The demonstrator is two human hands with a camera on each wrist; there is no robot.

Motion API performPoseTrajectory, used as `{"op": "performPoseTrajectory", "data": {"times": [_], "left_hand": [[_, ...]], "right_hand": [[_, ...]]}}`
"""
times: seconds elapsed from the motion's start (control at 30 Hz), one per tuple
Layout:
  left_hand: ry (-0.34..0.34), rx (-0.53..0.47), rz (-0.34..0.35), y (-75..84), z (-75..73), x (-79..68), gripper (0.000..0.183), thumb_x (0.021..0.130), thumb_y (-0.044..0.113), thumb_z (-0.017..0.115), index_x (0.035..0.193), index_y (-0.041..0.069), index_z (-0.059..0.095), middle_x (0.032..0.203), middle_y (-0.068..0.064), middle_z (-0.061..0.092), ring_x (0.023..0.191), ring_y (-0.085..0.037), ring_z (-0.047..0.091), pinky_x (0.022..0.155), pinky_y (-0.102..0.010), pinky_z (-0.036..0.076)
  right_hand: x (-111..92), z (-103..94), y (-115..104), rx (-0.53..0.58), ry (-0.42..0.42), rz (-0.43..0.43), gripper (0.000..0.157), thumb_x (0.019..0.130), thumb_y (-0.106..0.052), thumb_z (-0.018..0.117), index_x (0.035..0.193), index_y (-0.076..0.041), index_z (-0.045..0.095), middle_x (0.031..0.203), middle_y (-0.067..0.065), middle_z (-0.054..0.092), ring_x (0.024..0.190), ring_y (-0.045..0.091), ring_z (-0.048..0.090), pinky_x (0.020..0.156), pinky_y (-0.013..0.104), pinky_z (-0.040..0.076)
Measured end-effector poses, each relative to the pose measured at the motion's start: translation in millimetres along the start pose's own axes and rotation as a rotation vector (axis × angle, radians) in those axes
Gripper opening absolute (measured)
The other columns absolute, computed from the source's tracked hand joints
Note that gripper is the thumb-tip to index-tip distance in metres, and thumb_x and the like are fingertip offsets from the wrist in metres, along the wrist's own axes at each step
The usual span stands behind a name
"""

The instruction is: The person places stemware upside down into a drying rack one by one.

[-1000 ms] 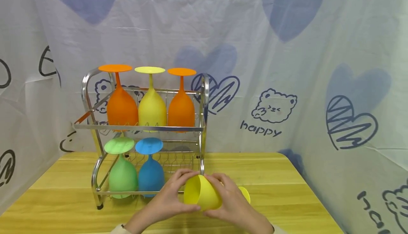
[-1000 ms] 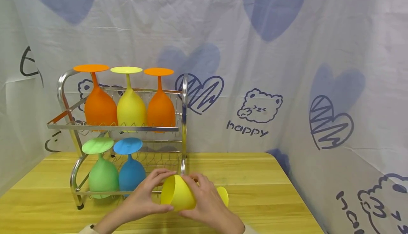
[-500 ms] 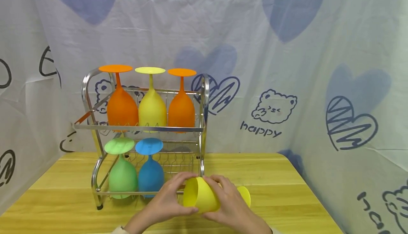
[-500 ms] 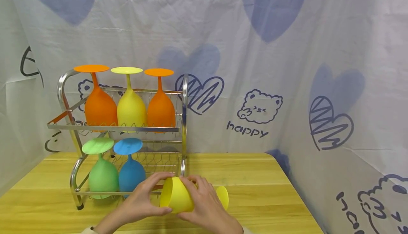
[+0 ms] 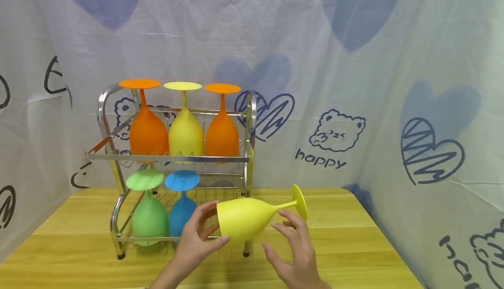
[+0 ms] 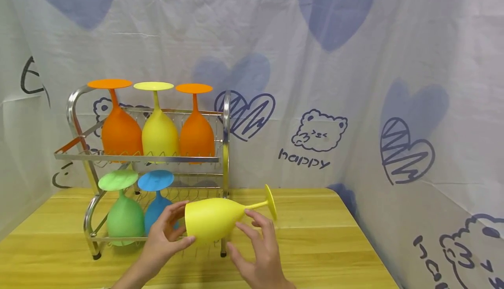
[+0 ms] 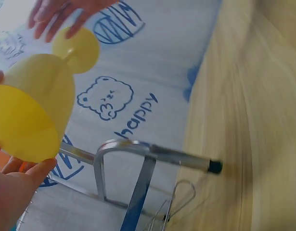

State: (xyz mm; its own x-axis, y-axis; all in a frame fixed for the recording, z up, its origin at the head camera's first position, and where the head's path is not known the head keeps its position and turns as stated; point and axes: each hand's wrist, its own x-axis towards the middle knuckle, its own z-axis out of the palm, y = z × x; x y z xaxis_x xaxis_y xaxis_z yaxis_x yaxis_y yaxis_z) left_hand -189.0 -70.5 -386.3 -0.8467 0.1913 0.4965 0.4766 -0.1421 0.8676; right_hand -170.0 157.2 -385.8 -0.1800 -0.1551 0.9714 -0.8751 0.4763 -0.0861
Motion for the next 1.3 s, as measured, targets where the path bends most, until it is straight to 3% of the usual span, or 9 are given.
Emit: {"op": "performPoseTrajectory", "data": {"times": [0.1,0.17,0.3,0.4,0.53,0.67,0.87,1.07,1.3], "left_hand": [[0.043,-0.113,-0.062,3.5,0.2,-0.6,0.064,0.08,-0.008,0.069,0.137,-0.002,0.039,0.134,-0.018,0.044,0.117,-0.014,0.05,0.091,-0.032,0.052],[0.047,-0.178,-0.079,4.4,0.3,-1.0,0.063,0.081,-0.005,0.067,0.138,-0.001,0.038,0.135,-0.019,0.043,0.119,-0.017,0.049,0.093,-0.032,0.051],[0.014,-0.285,-0.081,3.6,0.6,-1.9,0.063,0.082,0.0,0.065,0.138,0.002,0.037,0.138,-0.019,0.041,0.122,-0.02,0.048,0.096,-0.033,0.049],[-0.02,-0.352,-0.084,3.0,2.0,-2.4,0.063,0.082,0.001,0.064,0.138,0.003,0.036,0.136,-0.017,0.041,0.122,-0.022,0.049,0.097,-0.035,0.048],[-0.034,-0.391,-0.088,3.2,5.6,-3.8,0.064,0.083,0.003,0.065,0.139,0.0,0.034,0.134,-0.016,0.043,0.121,-0.024,0.048,0.096,-0.035,0.049],[-0.019,-0.393,-0.1,3.5,7.5,-4.9,0.065,0.084,0.005,0.065,0.14,-0.003,0.033,0.134,-0.018,0.043,0.12,-0.024,0.049,0.094,-0.034,0.05],[-0.021,-0.379,-0.123,3.9,6.1,-4.2,0.068,0.085,0.007,0.065,0.141,-0.005,0.03,0.136,-0.02,0.041,0.121,-0.024,0.048,0.095,-0.033,0.05],[-0.107,-0.248,-0.137,2.6,-7.3,-7.7,0.068,0.09,0.004,0.061,0.147,-0.005,0.026,0.144,-0.022,0.038,0.123,-0.014,0.049,0.097,-0.032,0.048],[-0.186,-0.006,0.101,9.2,-34.4,-16.9,0.058,0.092,-0.01,0.053,0.146,-0.004,0.032,0.149,-0.003,0.041,0.127,-0.009,0.045,0.1,-0.026,0.044]], "right_hand": [[-0.8,-2.5,-7.5,0.046,-0.02,0.223,0.035,0.09,-0.02,0.07,0.112,0.006,0.06,0.12,0.023,0.055,0.113,0.023,0.053,0.095,0.019,0.045],[2.4,-4.4,-11.8,0.151,-0.092,0.48,0.04,0.088,-0.016,0.073,0.12,0.002,0.057,0.123,0.017,0.056,0.114,0.02,0.053,0.094,0.02,0.046],[11.8,-5.1,-15.2,0.511,-0.21,0.988,0.06,0.09,-0.013,0.069,0.141,0.0,0.04,0.138,0.017,0.047,0.124,0.026,0.047,0.096,0.028,0.048],[15.7,-3.5,-15.7,0.757,-0.227,1.15,0.068,0.093,-0.012,0.064,0.148,0.004,0.026,0.146,0.023,0.036,0.13,0.033,0.041,0.101,0.035,0.045],[17.5,0.1,-18.2,0.936,-0.2,1.163,0.07,0.094,-0.012,0.062,0.149,0.004,0.021,0.142,0.021,0.039,0.127,0.029,0.043,0.102,0.036,0.044],[20.4,4.0,-20.8,0.997,-0.179,1.121,0.072,0.093,-0.011,0.064,0.148,0.005,0.02,0.136,0.016,0.045,0.122,0.026,0.046,0.101,0.033,0.044],[20.8,9.2,-21.2,0.941,-0.142,1.105,0.082,0.088,-0.011,0.07,0.149,0.005,0.018,0.134,0.019,0.048,0.122,0.027,0.048,0.103,0.034,0.042],[20.3,11.2,-20.7,0.863,-0.151,1.113,0.073,0.086,-0.011,0.071,0.144,0.004,0.029,0.128,0.017,0.053,0.115,0.028,0.052,0.096,0.034,0.047],[18.7,12.6,-16.1,0.696,-0.166,1.044,0.059,0.083,-0.005,0.072,0.134,-0.001,0.043,0.121,0.015,0.056,0.109,0.027,0.056,0.092,0.033,0.051]]}}
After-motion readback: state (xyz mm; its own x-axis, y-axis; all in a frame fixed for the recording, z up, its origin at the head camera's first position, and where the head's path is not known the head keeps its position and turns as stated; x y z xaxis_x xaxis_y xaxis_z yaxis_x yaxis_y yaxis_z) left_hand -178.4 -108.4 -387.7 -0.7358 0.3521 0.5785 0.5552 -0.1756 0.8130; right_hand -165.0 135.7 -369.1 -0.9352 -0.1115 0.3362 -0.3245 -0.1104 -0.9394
